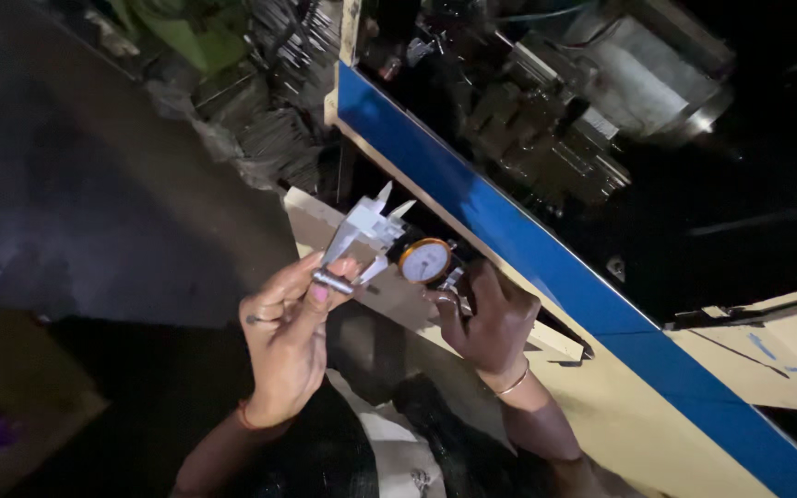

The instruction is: The person retrieves small metal parts from a machine, then uses a dial caliper to measure their dimensions on a workbench. The person repeatedly measures the parts and places them back into the machine.

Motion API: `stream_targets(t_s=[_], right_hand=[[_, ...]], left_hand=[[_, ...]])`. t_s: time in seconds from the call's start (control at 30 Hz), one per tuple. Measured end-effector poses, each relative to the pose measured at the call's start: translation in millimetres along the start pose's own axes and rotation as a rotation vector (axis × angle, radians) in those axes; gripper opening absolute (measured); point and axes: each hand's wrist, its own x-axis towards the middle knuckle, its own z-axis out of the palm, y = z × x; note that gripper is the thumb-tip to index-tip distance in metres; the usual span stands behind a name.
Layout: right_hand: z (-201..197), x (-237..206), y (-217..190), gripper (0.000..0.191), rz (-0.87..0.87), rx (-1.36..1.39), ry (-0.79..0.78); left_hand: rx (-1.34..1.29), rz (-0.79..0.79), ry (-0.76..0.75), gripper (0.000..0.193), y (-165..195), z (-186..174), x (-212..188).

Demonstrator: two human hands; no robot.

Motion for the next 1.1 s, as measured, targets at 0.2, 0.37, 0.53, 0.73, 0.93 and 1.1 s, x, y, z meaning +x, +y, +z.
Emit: stream_targets(t_s=[0.2, 0.37, 0.53, 0.73, 0.93, 1.1], right_hand=[[-1, 18, -5, 0.033, -0.032, -0.055, -0.017], [-15, 21, 3, 0.025, 0.013, 0.002, -0.058], [-13, 16, 11, 0.029, 0.028, 0.029, -0.031], [0, 5, 13, 0.041, 0.017, -0.015, 0.004], [9, -1, 19, 0.051, -0.045, 0.089, 0.045], [17, -4, 25, 0.045, -0.024, 0.079, 0.066]], left_hand=[[0.002, -0.075, -0.048, 0.029, -1, -2, 27], [-0.041, -0.075, -0.085, 0.031, -6, 9, 25], [-0.078, -0.037, -0.107, 0.030, -6, 16, 27], [-0.052, 0.015, -0.115, 0.031, -7, 19, 26], [0.099, -0.005, -0.116, 0.029, -6, 17, 28], [0.182, 0.000, -0.187, 0.031, 0, 17, 31]])
